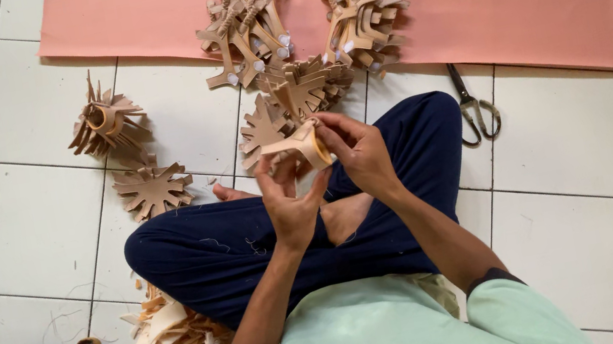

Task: The person sits on the floor and repeatedly picks up star-shaped wooden pieces, folds their tabs, and stacks them into small piles. They occasionally shift the piles and continue folding more pieces by hand.

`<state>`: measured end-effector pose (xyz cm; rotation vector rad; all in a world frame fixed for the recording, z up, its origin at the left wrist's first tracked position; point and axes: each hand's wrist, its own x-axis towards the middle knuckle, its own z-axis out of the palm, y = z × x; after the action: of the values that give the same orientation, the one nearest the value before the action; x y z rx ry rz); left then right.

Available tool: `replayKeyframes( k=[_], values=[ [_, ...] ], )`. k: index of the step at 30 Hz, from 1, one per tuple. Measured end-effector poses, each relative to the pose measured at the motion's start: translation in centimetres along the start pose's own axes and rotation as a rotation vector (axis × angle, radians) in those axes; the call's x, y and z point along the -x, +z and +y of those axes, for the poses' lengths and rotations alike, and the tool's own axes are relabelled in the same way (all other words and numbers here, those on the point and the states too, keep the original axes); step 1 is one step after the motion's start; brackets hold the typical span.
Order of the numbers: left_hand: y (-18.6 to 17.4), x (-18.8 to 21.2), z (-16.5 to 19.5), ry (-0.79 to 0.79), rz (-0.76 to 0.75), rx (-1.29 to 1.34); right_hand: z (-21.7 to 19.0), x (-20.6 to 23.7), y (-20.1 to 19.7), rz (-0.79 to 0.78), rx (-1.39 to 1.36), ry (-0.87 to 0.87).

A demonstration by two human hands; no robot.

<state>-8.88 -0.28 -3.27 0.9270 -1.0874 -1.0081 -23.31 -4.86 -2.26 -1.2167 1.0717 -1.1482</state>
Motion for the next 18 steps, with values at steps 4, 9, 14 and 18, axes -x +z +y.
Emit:
replayKeyframes(
  k=[4, 9, 14, 18],
  values=[
    [-2.4, -1.0, 0.7, 0.083, 0.050, -0.272, 0.3, 0.2, 0.3, -0.058, 0.177, -0.237],
    [-5.0, -2.1, 1.0, -0.232, -0.144, -0.486, 1.1, 0.3, 1.1, -0.107, 0.435, -0.085],
    [-8.0, -2.5, 0.1, -0.115, 0.007, -0.575, 3.1, -0.9, 2.2, -0.180, 0.544, -0.307],
    [-15.3, -7.2, -0.4, 0.026, 0.262, -0.544, 5.1, -1.4, 1.7, -0.222, 0.528, -0.290]
  ],
)
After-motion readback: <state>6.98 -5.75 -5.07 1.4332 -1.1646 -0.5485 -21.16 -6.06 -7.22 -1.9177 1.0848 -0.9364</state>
